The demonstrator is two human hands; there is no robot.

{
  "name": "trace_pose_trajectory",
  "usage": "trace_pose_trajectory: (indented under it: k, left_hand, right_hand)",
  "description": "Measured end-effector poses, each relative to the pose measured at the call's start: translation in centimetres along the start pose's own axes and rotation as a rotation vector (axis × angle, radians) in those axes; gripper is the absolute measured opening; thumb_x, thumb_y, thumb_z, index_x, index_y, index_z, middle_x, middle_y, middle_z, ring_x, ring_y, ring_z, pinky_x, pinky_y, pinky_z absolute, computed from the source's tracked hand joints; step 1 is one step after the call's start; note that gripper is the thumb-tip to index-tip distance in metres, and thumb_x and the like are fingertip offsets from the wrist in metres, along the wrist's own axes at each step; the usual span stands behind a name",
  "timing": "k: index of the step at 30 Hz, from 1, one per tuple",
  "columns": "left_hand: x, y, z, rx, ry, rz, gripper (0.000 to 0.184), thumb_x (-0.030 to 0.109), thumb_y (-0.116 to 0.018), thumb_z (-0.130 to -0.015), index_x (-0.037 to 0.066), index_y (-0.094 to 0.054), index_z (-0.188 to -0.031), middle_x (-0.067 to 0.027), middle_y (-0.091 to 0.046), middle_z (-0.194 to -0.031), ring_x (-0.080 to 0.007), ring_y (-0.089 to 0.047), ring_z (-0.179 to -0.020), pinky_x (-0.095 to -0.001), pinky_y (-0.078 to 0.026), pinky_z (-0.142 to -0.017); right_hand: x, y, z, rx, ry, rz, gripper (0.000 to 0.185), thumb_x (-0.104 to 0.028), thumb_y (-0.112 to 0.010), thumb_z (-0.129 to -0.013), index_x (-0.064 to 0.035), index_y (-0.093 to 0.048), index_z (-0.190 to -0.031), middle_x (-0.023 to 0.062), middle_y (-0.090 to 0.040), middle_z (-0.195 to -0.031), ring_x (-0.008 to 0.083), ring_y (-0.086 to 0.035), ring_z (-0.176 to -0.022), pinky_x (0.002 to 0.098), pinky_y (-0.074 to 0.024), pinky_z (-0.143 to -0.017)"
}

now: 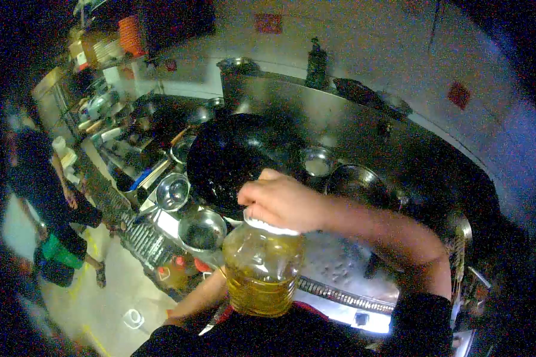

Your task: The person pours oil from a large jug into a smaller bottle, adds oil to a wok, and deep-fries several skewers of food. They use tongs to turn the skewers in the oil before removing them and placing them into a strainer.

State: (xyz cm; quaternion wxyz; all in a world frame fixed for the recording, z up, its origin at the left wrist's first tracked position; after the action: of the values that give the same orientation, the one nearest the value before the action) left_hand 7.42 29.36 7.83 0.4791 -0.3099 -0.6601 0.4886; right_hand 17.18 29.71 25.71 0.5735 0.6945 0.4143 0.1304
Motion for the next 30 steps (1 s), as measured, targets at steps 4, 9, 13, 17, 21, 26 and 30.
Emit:
trace_pose_trajectory:
  k: [4, 9, 13, 17, 21, 26, 30]
  left_hand:
    - [-2.3, -1.6, 0.4, 0.038, 0.137, 0.303, 0.032, 0.018, -0.034, -0.093, 0.005, -0.040, -0.122, -0.0064, -0.048, -0.114, -0.0149, -0.047, -0.105, -0.0268, -0.040, -0.091]
    - [-4.5, -5.4, 2.2, -0.123, 0.185, 0.263, 0.030, 0.015, -0.039, -0.092, 0.003, -0.042, -0.119, -0.0072, -0.052, -0.110, -0.0163, -0.052, -0.099, -0.0276, -0.043, -0.087]
    - [-7.1, -5.0, 3.2, -0.071, 0.086, 0.011, 0.034, 0.015, -0.041, -0.091, 0.003, -0.040, -0.122, -0.0064, -0.050, -0.115, -0.0153, -0.050, -0.103, -0.0282, -0.043, -0.089]
    - [-10.4, -2.5, 4.5, 0.027, 0.021, -0.041, 0.038, 0.016, -0.043, -0.089, 0.003, -0.038, -0.125, -0.0056, -0.048, -0.119, -0.0143, -0.048, -0.107, -0.0288, -0.042, -0.090]
    - [-13.2, -1.1, 6.3, 0.159, -0.120, -0.177, 0.043, 0.021, -0.042, -0.090, 0.002, -0.034, -0.129, -0.0085, -0.044, -0.126, -0.0180, -0.046, -0.112, -0.0316, -0.039, -0.094]
    - [-15.7, -5.8, 9.7, 0.340, -0.263, -0.515, 0.053, 0.035, -0.019, -0.093, -0.001, -0.037, -0.127, -0.0138, -0.043, -0.127, -0.0234, -0.046, -0.114, -0.0352, -0.034, -0.099]
    - [-15.7, -4.7, 11.6, 0.404, -0.234, -0.716, 0.051, 0.038, -0.029, -0.091, 0.000, -0.044, -0.122, -0.0109, -0.053, -0.117, -0.0208, -0.052, -0.104, -0.0349, -0.040, -0.093]
  right_hand:
    - [-2.8, 1.6, 2.1, -0.069, -0.020, -0.079, 0.024, -0.017, -0.049, -0.081, -0.0062, -0.055, -0.102, 0.0110, -0.058, -0.094, 0.0282, -0.050, -0.089, 0.0406, -0.0372, -0.081]
    - [-7.3, 2.8, 6.3, -0.166, 0.013, -0.371, 0.043, -0.015, -0.045, -0.082, -0.0062, -0.037, -0.123, 0.0147, -0.043, -0.125, 0.0288, -0.037, -0.119, 0.0445, -0.0201, -0.102]
    - [-9.1, 6.1, 10.1, -0.217, 0.098, -0.233, 0.044, -0.006, -0.052, -0.077, -0.0038, -0.039, -0.120, 0.0218, -0.038, -0.123, 0.0337, -0.037, -0.118, 0.0401, -0.0306, -0.097]
    - [-12.0, 7.1, 12.2, -0.318, 0.083, 0.123, 0.036, -0.019, -0.054, -0.080, -0.0008, -0.043, -0.108, 0.0222, -0.054, -0.094, 0.0333, -0.057, -0.084, 0.0392, -0.0479, -0.069]
    - [-13.3, 6.6, 13.9, -0.311, 0.084, 0.354, 0.033, -0.035, -0.050, -0.083, -0.0029, -0.051, -0.077, 0.0126, -0.050, -0.047, 0.0329, -0.053, -0.044, 0.0393, -0.0416, -0.042]
    - [-14.2, 5.5, 13.9, -0.399, -0.120, 0.060, 0.053, -0.043, -0.045, -0.084, -0.0050, -0.051, -0.047, 0.0141, -0.048, -0.044, 0.0316, -0.051, -0.041, 0.0386, -0.0406, -0.041]
    - [-16.5, 6.9, 14.0, -0.504, -0.035, 0.334, 0.042, -0.048, -0.049, -0.081, -0.0074, -0.058, -0.080, 0.0137, -0.055, -0.061, 0.0310, -0.058, -0.059, 0.0409, -0.0465, -0.054]
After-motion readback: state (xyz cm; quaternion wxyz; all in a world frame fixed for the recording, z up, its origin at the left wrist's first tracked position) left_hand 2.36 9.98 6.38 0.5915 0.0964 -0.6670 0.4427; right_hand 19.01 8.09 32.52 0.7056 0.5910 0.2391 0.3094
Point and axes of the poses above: each hand's wrist, its own z-axis away from the middle knuckle, its own y-axis out of the back of the hand, x = y × z, the point moved 3 cm from there along -z, towards the middle knuckle
